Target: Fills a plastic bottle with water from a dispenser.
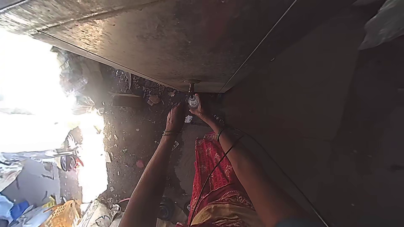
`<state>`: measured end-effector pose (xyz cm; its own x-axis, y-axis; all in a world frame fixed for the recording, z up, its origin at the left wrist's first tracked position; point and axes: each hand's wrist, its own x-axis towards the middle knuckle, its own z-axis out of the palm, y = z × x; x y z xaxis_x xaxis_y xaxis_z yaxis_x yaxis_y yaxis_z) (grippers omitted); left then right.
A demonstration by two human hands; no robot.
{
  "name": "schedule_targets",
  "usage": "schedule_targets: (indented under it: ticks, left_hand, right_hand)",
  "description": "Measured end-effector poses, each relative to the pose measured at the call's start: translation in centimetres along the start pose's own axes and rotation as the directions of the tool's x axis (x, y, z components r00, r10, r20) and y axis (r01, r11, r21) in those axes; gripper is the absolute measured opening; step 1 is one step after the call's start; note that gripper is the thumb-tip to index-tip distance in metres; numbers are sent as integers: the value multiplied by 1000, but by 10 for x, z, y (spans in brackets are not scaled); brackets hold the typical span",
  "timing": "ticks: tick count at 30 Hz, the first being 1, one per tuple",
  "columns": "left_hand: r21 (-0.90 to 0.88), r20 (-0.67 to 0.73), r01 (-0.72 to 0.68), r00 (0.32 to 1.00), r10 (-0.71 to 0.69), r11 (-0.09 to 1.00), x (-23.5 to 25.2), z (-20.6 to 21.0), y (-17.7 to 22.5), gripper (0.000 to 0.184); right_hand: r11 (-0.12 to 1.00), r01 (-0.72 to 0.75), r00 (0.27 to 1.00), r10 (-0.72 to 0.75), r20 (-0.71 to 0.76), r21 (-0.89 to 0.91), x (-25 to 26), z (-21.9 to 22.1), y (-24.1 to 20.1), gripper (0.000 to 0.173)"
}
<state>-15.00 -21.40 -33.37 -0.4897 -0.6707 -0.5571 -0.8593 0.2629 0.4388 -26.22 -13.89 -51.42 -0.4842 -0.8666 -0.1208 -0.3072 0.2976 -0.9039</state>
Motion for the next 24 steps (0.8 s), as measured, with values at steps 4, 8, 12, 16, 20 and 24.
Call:
schedule_targets:
  ticks: [4, 8, 12, 16, 20, 24]
  left_hand:
    - [1, 6, -5, 1000, 5, 1000, 0, -1, 0, 32]
    - [-16, -4, -21, 1000, 20, 1000, -1, -1, 0, 31]
    - [-3, -9, -13, 1000, 13, 1000, -1, -2, 0, 34]
    - [30, -3, -24, 1000, 24, 999, 0, -4, -1, 33]
    - [99, 60, -38, 998, 32, 994, 3, -16, 0, 32]
    - [220, 66, -60, 997, 46, 974, 20, -24, -14, 33]
  right_hand:
    - [1000, -16, 1000, 16, 22, 0, 1, -1, -3, 90]
    - [999, 41, 999, -41, -29, -1, 1, -4, -9, 84]
    - [999, -1, 1000, 0, 11, 38, 0, -1, -4, 90]
    - [1000, 0, 1000, 0, 4, 30, 0, 1, -2, 90]
    - [1000, 8, 1000, -8, -12, -17, 3, 1, -4, 89]
    - [999, 18, 1000, -18, 2, 39, 4, -4, -12, 90]
